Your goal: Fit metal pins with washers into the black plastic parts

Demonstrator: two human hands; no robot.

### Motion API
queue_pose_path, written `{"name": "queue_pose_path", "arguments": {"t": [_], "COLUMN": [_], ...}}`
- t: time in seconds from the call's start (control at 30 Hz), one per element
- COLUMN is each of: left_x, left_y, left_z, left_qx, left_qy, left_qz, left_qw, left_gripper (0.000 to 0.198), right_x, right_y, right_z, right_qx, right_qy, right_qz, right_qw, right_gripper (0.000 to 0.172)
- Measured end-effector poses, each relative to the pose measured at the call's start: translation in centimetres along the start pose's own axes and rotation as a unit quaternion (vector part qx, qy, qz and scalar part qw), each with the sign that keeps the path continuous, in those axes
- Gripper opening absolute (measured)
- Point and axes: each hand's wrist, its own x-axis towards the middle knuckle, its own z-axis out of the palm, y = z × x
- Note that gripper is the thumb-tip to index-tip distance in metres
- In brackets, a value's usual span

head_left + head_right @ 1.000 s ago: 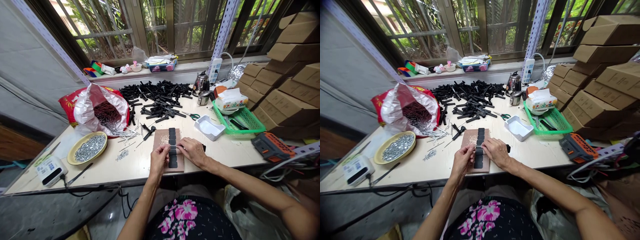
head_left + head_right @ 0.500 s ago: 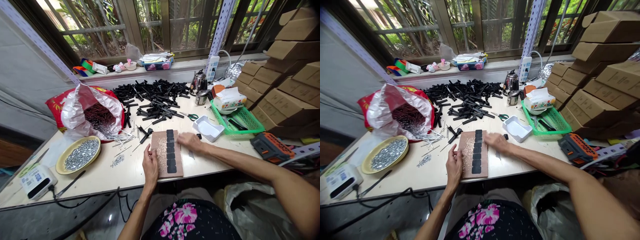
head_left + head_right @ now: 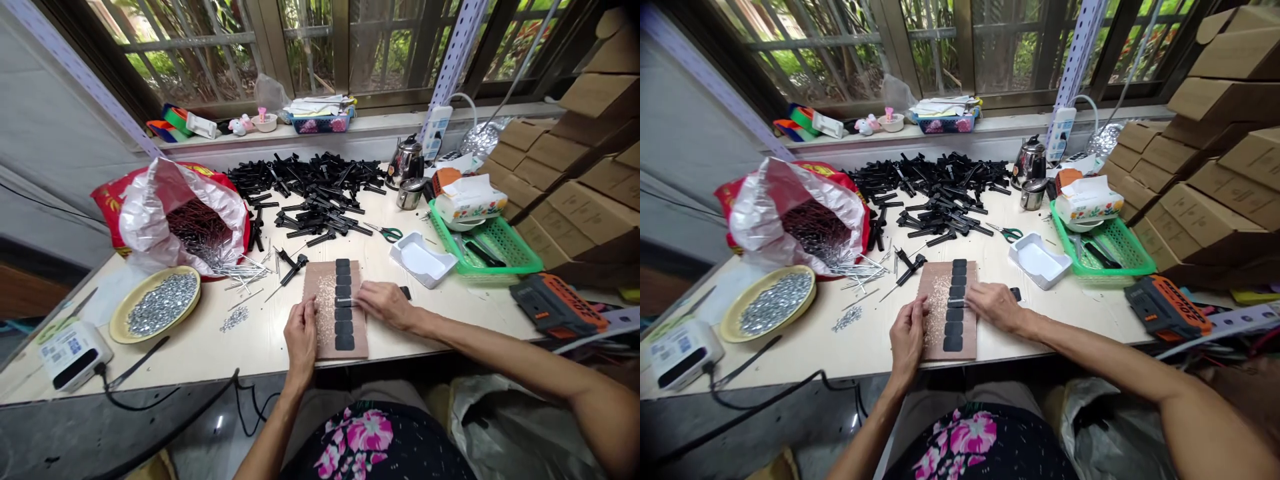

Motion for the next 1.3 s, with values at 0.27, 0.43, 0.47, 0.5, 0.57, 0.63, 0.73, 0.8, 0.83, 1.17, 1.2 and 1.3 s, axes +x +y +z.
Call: {"name": "queue_pose_path", "arguments": {"t": [0.27,0.43,0.47,0.5,0.57,0.63,0.73,0.8,0.83,1.17,1.2,1.3], "left_x": [0.4,0.3,0.3,0.3,0.2,0.2,0.2,0.2,0.2,0.5,0.4,0.1], "left_y": [2.6,3.2,3.3,3.3,3.3,3.1,2.6,2.3,2.2,3.3,3.5,4.2], "left_z": [1.3,1.3,1.1,0.9,0.5,0.4,0.6,0.8,0.8,0.3,0.5,0.9], "left_qx": [-0.323,-0.242,-0.198,-0.148,-0.047,0.039,0.126,0.145,0.140,-0.256,-0.279,-0.313], "left_qy": [-0.131,-0.110,-0.101,-0.093,-0.073,-0.048,-0.023,-0.014,-0.014,-0.143,-0.138,-0.115], "left_qz": [-0.175,-0.139,-0.114,-0.078,0.030,0.141,0.195,0.172,0.154,-0.072,-0.071,-0.054], "left_qw": [0.921,0.954,0.968,0.981,0.996,0.988,0.972,0.974,0.978,0.953,0.948,0.941], "left_gripper": [0.049,0.038,0.035,0.032,0.026,0.022,0.023,0.026,0.027,0.037,0.035,0.029], "right_x": [0.8,1.1,1.1,1.2,1.4,1.7,2.1,2.2,2.3,2.9,3.1,3.8], "right_y": [-2.3,-3.7,-3.9,-4.2,-4.5,-4.7,-5.0,-5.3,-5.4,-6.3,-6.8,-8.4], "right_z": [-1.5,-1.2,-1.3,-1.3,-1.5,-1.6,-1.4,-1.1,-1.0,-0.7,-0.5,0.0], "right_qx": [0.059,0.092,0.093,0.090,0.085,0.094,0.139,0.157,0.161,0.347,0.385,0.489], "right_qy": [0.032,0.051,0.054,0.058,0.060,0.052,0.038,0.040,0.044,0.090,0.095,0.120], "right_qz": [0.107,0.131,0.136,0.141,0.146,0.146,0.151,0.156,0.159,0.254,0.278,0.341], "right_qw": [0.992,0.986,0.985,0.984,0.984,0.983,0.978,0.974,0.973,0.898,0.875,0.794], "right_gripper": [0.021,0.017,0.017,0.018,0.019,0.019,0.018,0.018,0.018,0.025,0.027,0.031]}}
